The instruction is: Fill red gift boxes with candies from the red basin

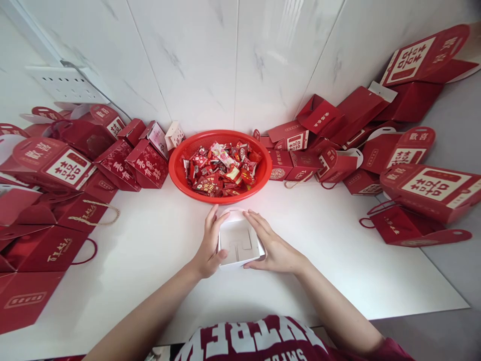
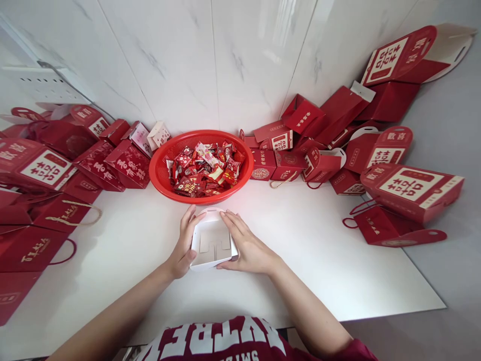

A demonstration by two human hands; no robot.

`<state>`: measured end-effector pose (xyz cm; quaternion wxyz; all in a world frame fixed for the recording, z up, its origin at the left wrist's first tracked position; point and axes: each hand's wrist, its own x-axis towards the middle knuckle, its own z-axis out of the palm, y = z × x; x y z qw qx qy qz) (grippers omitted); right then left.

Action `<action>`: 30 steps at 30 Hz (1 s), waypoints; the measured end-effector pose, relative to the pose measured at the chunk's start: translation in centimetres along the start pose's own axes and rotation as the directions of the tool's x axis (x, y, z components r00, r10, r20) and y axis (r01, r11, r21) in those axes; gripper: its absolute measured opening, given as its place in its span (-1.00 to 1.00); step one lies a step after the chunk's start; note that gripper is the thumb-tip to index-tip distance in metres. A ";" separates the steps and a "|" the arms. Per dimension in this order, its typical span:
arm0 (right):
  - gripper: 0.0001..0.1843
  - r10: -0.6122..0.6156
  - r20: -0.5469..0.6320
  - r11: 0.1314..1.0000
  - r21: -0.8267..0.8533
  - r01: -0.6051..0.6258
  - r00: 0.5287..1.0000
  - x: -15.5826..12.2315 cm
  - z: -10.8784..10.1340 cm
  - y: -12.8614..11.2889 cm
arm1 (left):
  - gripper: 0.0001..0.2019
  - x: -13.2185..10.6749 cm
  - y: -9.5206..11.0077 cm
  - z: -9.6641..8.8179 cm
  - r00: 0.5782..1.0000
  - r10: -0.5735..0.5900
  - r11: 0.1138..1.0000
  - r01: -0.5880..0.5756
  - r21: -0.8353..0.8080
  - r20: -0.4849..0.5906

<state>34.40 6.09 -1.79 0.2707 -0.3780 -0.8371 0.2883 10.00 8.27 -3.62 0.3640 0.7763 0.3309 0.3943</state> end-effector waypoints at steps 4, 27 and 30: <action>0.34 0.038 -0.024 0.997 0.073 -0.036 0.999 -0.2 0.4 0.5 | 0.18 0.1 -0.3 -0.6 0.988 0.083 0.993 -0.093 0.075 0.127; 0.44 0.062 -0.229 0.953 0.302 0.010 0.971 1.8 4.6 3.3 | -0.05 1.5 -1.9 -0.6 0.989 -0.102 0.932 0.131 -0.339 0.103; 0.23 -0.021 -0.298 0.977 0.196 0.083 0.954 1.5 3.3 2.8 | -0.12 1.6 -1.9 -0.9 0.994 -0.099 0.950 0.108 -0.294 0.046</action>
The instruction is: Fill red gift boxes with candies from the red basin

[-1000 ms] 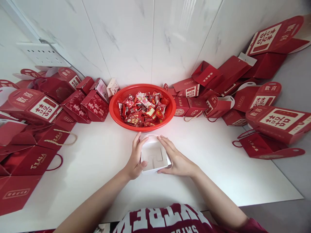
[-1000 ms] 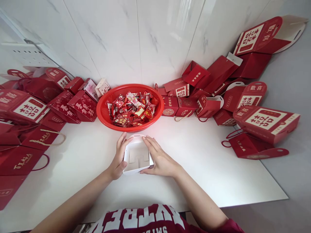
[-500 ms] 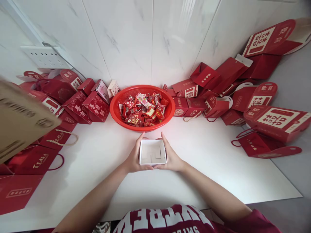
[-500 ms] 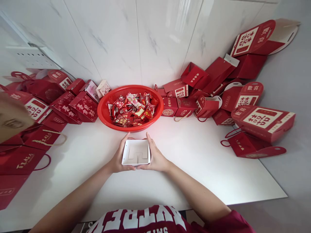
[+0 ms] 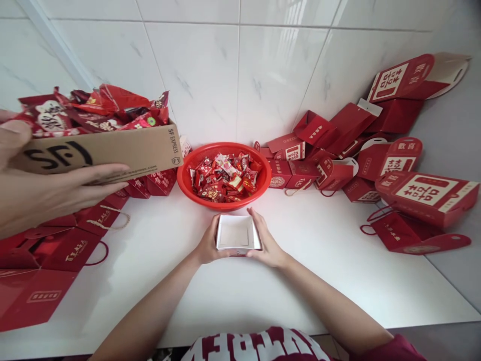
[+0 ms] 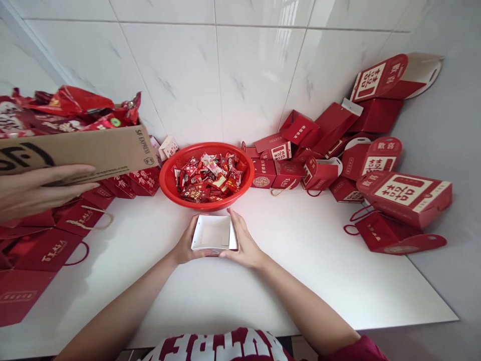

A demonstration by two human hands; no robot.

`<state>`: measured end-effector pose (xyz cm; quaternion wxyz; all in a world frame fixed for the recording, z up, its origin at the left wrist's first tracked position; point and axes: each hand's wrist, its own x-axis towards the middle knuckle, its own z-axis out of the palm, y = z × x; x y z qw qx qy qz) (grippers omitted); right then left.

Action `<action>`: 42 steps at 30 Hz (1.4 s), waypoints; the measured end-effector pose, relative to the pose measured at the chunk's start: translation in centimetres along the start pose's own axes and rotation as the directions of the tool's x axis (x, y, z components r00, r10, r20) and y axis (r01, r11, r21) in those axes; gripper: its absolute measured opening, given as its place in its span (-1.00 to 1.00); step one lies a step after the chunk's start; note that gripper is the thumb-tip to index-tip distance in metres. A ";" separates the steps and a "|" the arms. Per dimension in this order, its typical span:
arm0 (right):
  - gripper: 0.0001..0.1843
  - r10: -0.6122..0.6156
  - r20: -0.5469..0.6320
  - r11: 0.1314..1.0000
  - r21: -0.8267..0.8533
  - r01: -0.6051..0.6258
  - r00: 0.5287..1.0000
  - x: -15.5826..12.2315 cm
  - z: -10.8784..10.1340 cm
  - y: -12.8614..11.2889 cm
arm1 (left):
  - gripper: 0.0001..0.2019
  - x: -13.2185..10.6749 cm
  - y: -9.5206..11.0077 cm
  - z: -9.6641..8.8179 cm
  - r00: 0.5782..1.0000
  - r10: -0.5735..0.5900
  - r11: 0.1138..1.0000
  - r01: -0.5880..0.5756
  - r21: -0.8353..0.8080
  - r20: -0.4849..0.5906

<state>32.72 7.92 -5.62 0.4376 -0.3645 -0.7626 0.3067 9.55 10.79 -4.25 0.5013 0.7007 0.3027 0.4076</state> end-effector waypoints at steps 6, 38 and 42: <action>-0.43 -0.083 -0.338 0.990 -0.138 0.038 0.938 1.9 -4.8 -1.7 | -0.12 0.5 -0.1 -0.4 0.999 -0.024 0.997 0.020 -0.073 -0.044; -0.36 0.268 -0.068 0.824 -0.501 -0.266 0.961 15.3 -6.4 1.0 | -0.09 0.5 -0.4 -2.0 0.995 -0.067 0.997 0.065 -0.028 -0.070; -0.24 0.245 -0.024 0.811 -0.543 -0.218 0.969 17.0 -5.3 0.8 | -0.06 0.4 -0.8 -2.3 0.995 -0.088 0.995 0.086 -0.041 -0.054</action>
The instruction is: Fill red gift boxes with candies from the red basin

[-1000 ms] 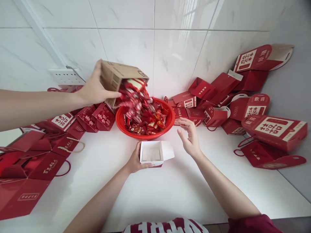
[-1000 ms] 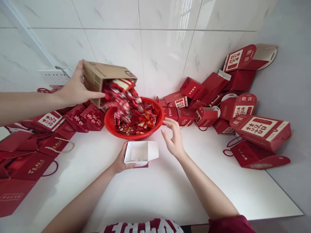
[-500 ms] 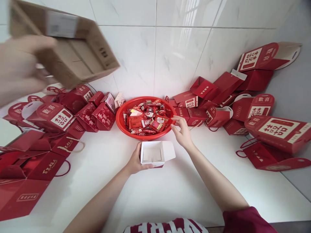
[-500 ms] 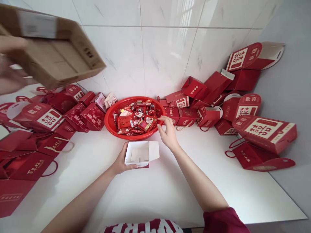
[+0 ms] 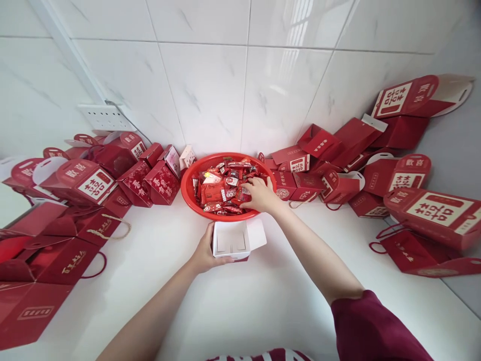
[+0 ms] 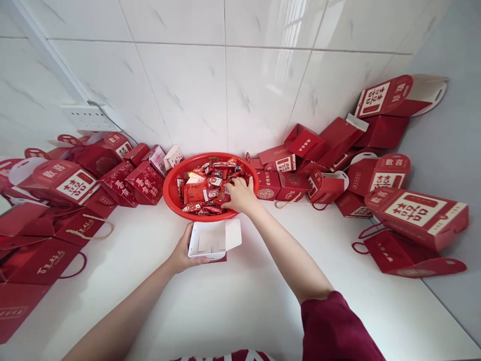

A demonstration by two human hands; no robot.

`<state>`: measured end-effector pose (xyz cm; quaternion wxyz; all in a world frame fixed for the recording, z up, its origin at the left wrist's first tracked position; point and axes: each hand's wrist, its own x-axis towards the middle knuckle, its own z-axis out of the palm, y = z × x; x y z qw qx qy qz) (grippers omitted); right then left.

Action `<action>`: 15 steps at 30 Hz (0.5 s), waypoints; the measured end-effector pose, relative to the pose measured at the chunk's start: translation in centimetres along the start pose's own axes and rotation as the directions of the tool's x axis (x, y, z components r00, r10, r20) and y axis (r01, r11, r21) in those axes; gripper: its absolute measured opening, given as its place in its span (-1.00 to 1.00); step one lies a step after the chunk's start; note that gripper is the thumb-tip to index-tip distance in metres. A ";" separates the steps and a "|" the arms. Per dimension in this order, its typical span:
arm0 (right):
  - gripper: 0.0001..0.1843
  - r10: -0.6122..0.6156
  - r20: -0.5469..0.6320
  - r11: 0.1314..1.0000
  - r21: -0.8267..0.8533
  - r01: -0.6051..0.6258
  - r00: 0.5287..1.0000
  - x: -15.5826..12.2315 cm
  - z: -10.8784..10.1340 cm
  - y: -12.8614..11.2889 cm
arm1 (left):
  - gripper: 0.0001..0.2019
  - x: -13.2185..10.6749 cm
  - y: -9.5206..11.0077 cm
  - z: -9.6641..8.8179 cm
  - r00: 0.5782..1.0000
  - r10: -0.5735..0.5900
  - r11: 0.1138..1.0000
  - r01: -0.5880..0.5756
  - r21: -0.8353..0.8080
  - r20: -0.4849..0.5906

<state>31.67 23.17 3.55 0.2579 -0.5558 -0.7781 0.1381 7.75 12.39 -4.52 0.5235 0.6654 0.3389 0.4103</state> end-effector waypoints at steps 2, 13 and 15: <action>-0.32 -0.018 -0.021 1.000 0.012 0.018 1.000 0.5 0.3 -0.1 | -0.04 0.0 0.0 0.1 1.000 -0.001 1.000 0.001 -0.013 0.005; -0.70 0.024 -0.271 0.945 0.320 0.067 0.962 -0.5 0.1 0.3 | -0.08 -0.6 1.0 0.7 1.000 0.008 1.000 -0.008 -0.011 0.024; -0.66 0.043 -0.296 0.918 0.390 0.079 0.954 -0.7 0.0 0.5 | -0.08 -0.6 1.1 0.9 1.000 0.012 1.000 -0.011 -0.011 0.027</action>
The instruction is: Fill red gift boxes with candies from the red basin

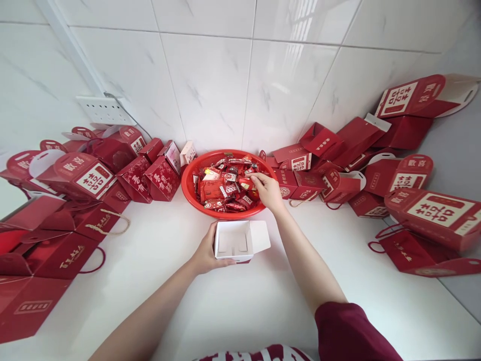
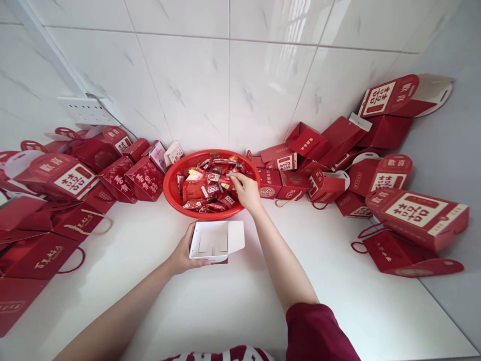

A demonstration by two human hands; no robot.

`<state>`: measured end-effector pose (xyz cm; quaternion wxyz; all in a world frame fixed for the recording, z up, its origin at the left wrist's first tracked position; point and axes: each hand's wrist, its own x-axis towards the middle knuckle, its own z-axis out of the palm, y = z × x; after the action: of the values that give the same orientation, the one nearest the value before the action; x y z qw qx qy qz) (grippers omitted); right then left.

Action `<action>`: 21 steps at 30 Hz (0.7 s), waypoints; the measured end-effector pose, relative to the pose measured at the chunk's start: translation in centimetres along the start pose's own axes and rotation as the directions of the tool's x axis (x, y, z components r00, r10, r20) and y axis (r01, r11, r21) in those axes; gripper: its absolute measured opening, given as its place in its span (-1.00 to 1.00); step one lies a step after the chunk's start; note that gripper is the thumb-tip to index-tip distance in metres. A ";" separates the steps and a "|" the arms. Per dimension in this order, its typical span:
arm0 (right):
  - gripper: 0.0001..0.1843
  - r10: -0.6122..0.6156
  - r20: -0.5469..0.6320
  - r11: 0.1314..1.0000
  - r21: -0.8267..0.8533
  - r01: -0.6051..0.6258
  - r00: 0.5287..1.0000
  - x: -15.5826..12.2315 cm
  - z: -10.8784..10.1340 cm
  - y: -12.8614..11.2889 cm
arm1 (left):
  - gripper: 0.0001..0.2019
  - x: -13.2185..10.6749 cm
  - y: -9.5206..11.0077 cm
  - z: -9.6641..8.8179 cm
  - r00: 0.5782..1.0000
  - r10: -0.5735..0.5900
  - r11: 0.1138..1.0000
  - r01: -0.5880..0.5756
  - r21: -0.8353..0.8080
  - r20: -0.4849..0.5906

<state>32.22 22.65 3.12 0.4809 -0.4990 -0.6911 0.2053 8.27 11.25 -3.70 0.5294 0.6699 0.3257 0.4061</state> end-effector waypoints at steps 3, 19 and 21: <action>-0.60 0.021 -0.004 0.995 0.093 -0.020 1.000 -0.2 -0.2 0.3 | -0.08 0.0 0.1 0.0 1.000 0.014 1.000 -0.015 0.010 0.011; -0.73 0.089 0.331 0.974 -0.227 -0.013 0.939 -1.7 -4.0 -1.4 | 0.07 -1.2 0.5 -1.4 0.992 0.122 0.920 -0.128 0.372 0.038; -0.78 0.104 0.350 0.974 -0.227 -0.024 0.931 -1.7 -3.7 -1.5 | 0.07 -1.2 0.4 -1.3 0.992 0.123 0.927 -0.129 0.352 0.040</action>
<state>34.77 19.78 5.21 0.2816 -0.5254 -0.7690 0.2311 6.58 10.69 -3.43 0.3759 0.7772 0.3452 0.3681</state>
